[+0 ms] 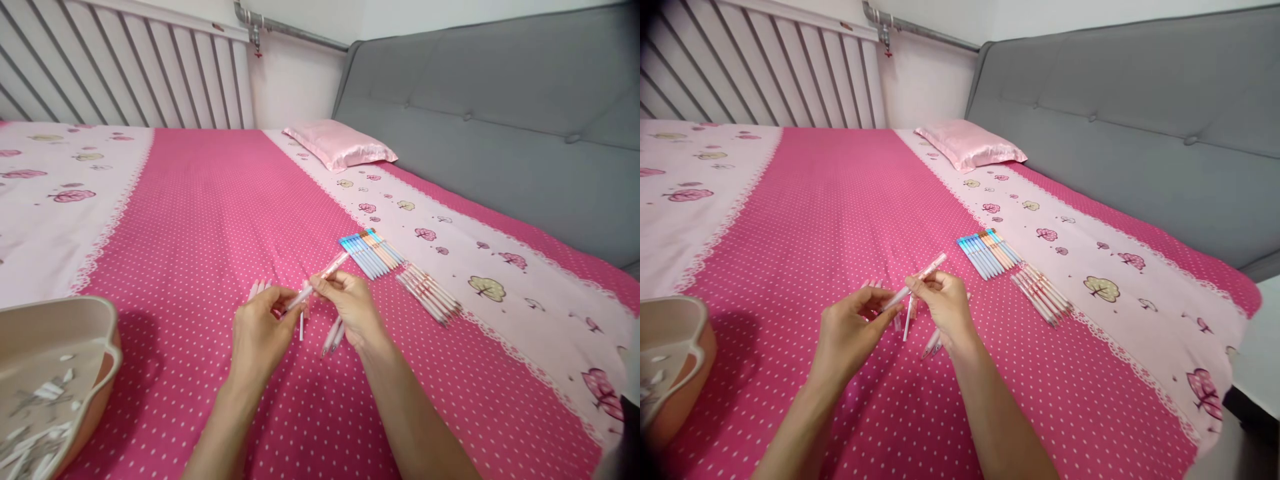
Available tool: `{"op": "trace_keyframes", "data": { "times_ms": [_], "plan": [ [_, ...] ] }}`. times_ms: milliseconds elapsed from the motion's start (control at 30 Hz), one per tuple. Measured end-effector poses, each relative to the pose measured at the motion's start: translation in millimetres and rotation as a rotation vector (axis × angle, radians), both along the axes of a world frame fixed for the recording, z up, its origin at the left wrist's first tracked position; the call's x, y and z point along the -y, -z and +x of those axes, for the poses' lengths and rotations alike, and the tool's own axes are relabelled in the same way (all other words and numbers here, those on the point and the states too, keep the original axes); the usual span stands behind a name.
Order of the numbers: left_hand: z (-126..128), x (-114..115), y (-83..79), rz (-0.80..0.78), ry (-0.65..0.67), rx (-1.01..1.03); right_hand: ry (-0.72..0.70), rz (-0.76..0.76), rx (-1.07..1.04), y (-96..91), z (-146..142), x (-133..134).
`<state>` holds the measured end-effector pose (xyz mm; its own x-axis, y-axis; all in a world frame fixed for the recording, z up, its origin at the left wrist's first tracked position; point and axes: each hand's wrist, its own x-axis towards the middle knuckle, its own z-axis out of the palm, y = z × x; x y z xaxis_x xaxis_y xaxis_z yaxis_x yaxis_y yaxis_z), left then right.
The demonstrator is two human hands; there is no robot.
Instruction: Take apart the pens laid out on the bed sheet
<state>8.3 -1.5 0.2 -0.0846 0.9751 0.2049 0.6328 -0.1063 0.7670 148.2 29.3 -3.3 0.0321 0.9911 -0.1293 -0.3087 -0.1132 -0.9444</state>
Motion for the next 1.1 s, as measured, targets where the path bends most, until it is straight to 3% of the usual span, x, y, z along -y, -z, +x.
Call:
{"op": "trace_keyframes", "data": {
  "times_ms": [267,367,633,800,933,1100],
  "plan": [
    [-4,-1,-6.0,-0.271,0.255,0.508,-0.114,0.008,-0.093,-8.2,9,1],
    [-5,-2,-5.4,-0.377,0.255,0.630,-0.161,0.002,-0.131,-10.4,11,3],
    [-1,-3,-8.0,-0.161,0.077,0.562,-0.104,0.006,-0.159,-10.2,11,1],
    [-3,-2,-4.5,-0.199,0.106,0.557,-0.103,0.022,-0.192,-13.0,10,3],
    [-8,-3,0.9,-0.265,0.049,0.521,-0.120,0.033,-0.185,-13.4,10,4],
    [-7,-3,-3.5,-0.148,0.033,0.492,-0.067,0.021,-0.180,-11.8,10,3]
  ]
}}
